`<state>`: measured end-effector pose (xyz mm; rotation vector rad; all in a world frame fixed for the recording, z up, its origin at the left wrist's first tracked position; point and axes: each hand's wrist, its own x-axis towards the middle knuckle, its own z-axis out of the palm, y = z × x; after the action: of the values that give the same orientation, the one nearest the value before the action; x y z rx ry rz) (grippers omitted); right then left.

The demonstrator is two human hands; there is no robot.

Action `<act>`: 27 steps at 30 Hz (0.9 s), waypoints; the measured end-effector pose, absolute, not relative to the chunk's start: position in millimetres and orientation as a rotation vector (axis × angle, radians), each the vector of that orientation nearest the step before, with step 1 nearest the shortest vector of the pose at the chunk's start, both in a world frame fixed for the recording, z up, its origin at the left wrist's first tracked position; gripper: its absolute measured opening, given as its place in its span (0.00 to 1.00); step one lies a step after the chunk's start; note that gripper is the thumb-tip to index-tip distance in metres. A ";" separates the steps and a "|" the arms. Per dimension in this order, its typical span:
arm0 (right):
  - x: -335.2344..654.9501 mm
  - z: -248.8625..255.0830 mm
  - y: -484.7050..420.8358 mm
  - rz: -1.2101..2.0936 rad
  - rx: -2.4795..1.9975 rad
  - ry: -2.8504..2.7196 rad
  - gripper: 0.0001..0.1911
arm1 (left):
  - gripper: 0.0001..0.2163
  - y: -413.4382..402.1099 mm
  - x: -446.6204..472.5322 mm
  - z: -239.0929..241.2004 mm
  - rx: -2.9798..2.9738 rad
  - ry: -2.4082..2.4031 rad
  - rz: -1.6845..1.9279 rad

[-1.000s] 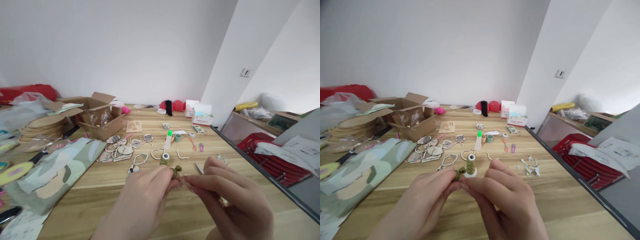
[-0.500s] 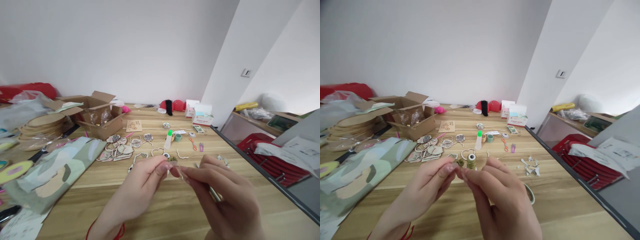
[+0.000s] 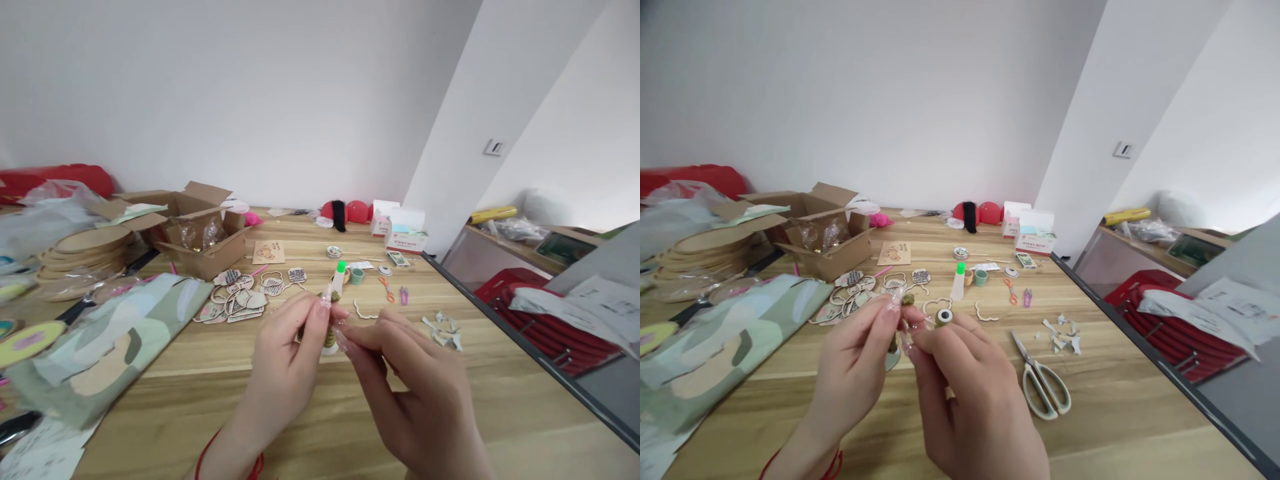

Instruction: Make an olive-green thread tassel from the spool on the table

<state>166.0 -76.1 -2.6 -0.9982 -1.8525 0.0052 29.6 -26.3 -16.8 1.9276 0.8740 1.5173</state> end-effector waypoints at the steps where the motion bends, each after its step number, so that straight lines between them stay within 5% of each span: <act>1: 165.2 -2.9 -76.8 0.030 -1.016 -1.847 0.09 | 0.14 -27.1 29.9 -17.3 1.874 0.882 1.531; 27: 159.5 -6.9 -71.6 0.095 -1.086 -1.961 0.09 | 0.11 -28.0 27.5 -15.6 1.913 0.847 1.646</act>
<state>159.5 -71.6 -6.9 -1.0858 -1.9610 0.0951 27.5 -28.0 -15.6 1.9133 0.8470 1.6456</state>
